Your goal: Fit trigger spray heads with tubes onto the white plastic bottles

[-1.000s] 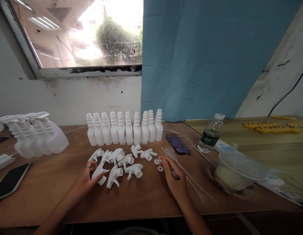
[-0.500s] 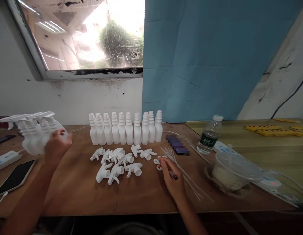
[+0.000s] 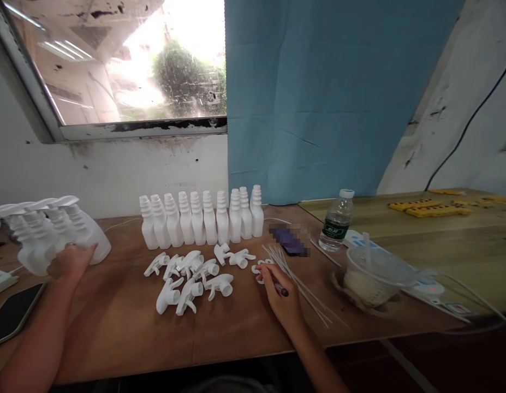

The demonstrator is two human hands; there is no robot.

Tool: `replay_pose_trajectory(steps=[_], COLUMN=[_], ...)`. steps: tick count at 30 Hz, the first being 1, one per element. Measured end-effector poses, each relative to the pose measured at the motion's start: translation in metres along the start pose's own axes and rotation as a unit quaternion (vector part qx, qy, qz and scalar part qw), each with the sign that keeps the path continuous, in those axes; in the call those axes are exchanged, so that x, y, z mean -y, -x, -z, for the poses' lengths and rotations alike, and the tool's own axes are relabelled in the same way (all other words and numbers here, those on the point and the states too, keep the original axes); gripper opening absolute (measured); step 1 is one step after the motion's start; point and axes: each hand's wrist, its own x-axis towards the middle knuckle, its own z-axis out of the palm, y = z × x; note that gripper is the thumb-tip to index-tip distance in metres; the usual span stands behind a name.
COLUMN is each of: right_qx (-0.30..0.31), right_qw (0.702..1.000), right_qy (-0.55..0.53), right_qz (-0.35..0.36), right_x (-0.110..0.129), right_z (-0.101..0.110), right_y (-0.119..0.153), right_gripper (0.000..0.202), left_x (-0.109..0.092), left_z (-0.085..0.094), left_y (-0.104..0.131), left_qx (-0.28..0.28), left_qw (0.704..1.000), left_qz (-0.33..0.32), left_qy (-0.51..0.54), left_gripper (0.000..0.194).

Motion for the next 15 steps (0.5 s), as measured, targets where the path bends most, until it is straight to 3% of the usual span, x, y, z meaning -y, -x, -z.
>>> replay_pose_trajectory(steps=[3, 8, 11, 13, 15], right_qx=[0.003, -0.008, 0.003, 0.025, 0.047], right_qw=[0.999, 0.998, 0.998, 0.998, 0.997], right_qy=[-0.03, -0.067, -0.056, -0.049, -0.06], right_qz=[-0.01, -0.004, 0.009, 0.009, 0.002], right_x=[0.002, 0.008, 0.021, 0.031, 0.038], right_z=[0.0, -0.003, -0.007, -0.009, -0.012], right_y=[0.001, 0.007, 0.01, 0.012, 0.013], right_gripper=[0.036, 0.036, 0.029, 0.025, 0.026], left_x=[-0.003, -0.013, -0.022, -0.033, -0.046], left_z=[0.005, 0.012, 0.008, 0.003, -0.001], left_y=[0.005, 0.028, 0.063, 0.095, 0.127], left_qx=[-0.018, -0.207, -0.252, -0.295, -0.268], left_qw=[0.999, 0.973, 0.944, 0.875, 0.768], left_qz=[0.001, -0.099, -0.207, -0.368, -0.559], left_qy=[-0.027, -0.006, 0.046, 0.111, 0.161], left_gripper=[0.066, 0.055, 0.052, 0.048, 0.049])
